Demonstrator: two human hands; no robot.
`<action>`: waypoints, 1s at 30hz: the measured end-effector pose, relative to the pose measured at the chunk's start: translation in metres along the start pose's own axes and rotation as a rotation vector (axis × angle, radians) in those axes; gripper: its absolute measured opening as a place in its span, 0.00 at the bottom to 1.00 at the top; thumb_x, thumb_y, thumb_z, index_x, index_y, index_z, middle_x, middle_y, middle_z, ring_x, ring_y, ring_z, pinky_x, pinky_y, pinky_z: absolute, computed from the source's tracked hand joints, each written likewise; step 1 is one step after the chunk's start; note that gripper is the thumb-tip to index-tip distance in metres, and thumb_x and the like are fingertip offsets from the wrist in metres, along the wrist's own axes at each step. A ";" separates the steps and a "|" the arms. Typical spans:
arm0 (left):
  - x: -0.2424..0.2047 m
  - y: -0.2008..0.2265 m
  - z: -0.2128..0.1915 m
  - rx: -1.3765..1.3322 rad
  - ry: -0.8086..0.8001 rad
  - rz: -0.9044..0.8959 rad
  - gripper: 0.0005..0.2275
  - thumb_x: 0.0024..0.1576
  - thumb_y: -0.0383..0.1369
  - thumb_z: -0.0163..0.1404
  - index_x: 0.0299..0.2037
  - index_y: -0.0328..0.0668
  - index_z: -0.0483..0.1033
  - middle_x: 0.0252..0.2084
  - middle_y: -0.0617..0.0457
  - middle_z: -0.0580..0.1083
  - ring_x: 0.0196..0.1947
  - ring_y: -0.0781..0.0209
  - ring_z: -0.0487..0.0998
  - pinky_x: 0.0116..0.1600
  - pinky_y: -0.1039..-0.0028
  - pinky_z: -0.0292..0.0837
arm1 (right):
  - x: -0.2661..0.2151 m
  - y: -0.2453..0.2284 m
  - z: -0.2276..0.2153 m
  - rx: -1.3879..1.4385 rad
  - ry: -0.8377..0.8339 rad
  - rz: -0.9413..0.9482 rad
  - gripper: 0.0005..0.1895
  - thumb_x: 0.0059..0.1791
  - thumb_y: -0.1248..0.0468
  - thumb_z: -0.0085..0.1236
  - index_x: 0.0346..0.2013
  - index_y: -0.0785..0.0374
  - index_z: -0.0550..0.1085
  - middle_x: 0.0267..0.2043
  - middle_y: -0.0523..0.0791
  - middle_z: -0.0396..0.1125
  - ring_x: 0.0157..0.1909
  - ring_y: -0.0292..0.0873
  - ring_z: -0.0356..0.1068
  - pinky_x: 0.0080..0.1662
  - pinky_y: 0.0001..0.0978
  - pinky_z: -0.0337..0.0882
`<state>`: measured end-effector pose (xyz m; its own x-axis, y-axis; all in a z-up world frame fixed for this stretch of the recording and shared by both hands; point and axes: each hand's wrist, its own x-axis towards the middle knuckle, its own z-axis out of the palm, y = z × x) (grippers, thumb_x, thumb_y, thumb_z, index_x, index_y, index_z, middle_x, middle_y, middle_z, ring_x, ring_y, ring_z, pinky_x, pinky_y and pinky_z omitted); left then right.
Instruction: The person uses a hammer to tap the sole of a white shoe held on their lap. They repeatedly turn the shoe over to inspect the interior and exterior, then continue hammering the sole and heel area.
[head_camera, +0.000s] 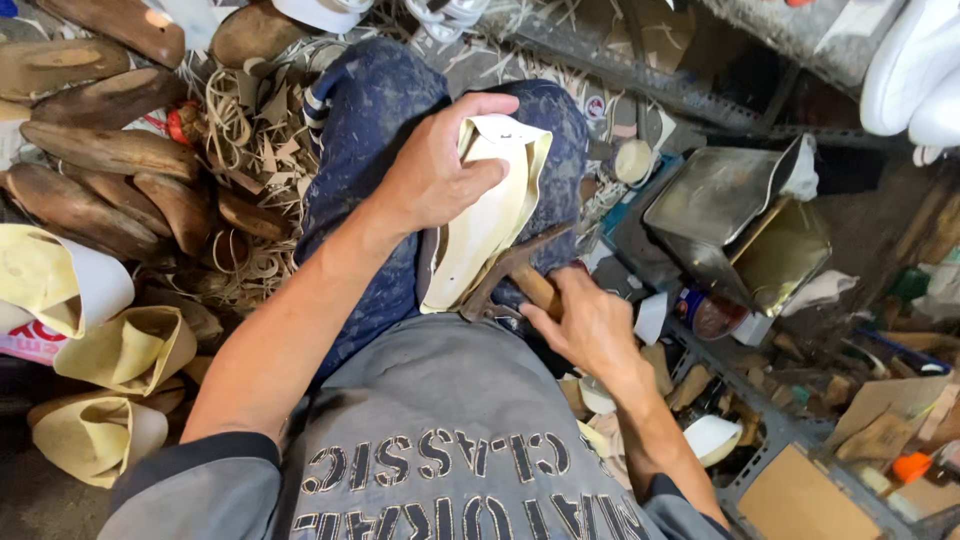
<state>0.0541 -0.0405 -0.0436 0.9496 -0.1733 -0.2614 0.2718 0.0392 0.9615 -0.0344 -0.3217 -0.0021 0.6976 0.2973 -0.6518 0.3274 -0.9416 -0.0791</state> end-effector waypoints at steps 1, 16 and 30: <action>0.001 -0.002 0.004 0.004 -0.009 0.006 0.23 0.52 0.29 0.50 0.61 0.41 0.71 0.33 0.59 0.77 0.20 0.72 0.64 0.27 0.76 0.59 | -0.005 0.002 -0.002 0.004 0.008 0.007 0.26 0.51 0.39 0.53 0.40 0.58 0.65 0.36 0.49 0.68 0.31 0.62 0.71 0.26 0.53 0.63; 0.011 -0.017 0.019 0.192 0.038 -0.041 0.24 0.47 0.30 0.57 0.57 0.45 0.73 0.55 0.49 0.78 0.52 0.52 0.79 0.55 0.61 0.71 | 0.056 -0.049 -0.074 0.549 0.544 -0.028 0.16 0.57 0.53 0.47 0.52 0.60 0.67 0.26 0.44 0.63 0.24 0.50 0.63 0.31 0.41 0.63; 0.010 -0.024 0.019 0.108 0.095 0.016 0.23 0.46 0.35 0.56 0.56 0.52 0.76 0.47 0.43 0.78 0.53 0.38 0.78 0.55 0.50 0.70 | 0.063 -0.038 -0.030 0.772 0.915 -0.153 0.06 0.55 0.66 0.55 0.45 0.65 0.74 0.27 0.53 0.72 0.28 0.56 0.75 0.29 0.44 0.70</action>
<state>0.0537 -0.0618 -0.0676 0.9656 -0.0798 -0.2476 0.2428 -0.0661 0.9678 0.0165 -0.2623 -0.0174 0.9804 0.1222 0.1545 0.1969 -0.6406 -0.7422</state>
